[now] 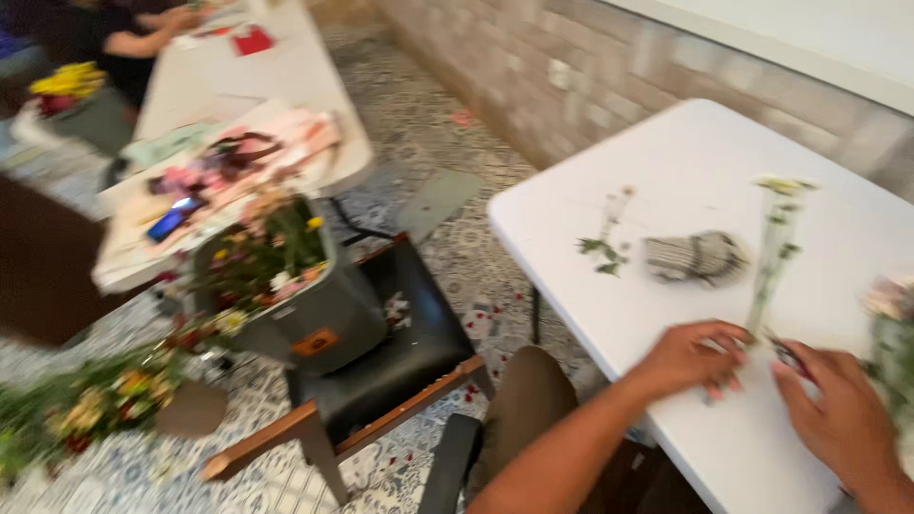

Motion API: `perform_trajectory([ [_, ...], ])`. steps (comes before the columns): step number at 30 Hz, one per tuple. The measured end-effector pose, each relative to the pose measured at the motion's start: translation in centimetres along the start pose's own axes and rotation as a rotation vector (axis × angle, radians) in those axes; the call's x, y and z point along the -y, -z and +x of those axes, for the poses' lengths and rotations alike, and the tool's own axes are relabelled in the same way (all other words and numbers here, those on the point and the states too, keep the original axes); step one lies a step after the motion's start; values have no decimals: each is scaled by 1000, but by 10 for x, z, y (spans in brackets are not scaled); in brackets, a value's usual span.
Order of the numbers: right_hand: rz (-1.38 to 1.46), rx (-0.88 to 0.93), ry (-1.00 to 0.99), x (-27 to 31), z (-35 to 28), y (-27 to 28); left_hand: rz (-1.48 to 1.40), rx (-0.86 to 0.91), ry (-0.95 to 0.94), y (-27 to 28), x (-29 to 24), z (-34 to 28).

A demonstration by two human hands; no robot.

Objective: The person selects flowers from a bucket and places them on a table, then uses shears to trim the stems of the flowers before gathering them together into a small bunch.

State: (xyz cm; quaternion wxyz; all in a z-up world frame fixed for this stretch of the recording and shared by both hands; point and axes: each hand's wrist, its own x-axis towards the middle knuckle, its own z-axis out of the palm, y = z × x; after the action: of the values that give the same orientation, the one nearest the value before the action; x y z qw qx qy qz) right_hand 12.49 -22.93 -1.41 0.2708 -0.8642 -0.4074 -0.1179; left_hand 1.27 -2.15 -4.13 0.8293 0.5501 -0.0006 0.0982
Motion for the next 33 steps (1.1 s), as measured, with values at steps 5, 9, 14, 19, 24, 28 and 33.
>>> perform_trajectory([
  [5,61,137,-214,48,5,33,-4,-71,31,-7,-31,-14],
  [9,37,189,-333,65,4,45,27,-19,42,-11,-47,-19],
  [14,96,120,-258,70,-1,47,21,-84,66,-14,-56,-19],
  [19,72,111,-245,82,-9,54,-55,-101,22,-9,-50,-16],
  [24,129,119,-250,101,-6,62,-114,-96,-36,-10,-51,-15],
  [28,133,146,-283,106,-5,64,-154,-107,-67,-5,-47,-15],
  [33,155,163,-303,106,-8,63,-186,-86,-80,-6,-46,-14],
])
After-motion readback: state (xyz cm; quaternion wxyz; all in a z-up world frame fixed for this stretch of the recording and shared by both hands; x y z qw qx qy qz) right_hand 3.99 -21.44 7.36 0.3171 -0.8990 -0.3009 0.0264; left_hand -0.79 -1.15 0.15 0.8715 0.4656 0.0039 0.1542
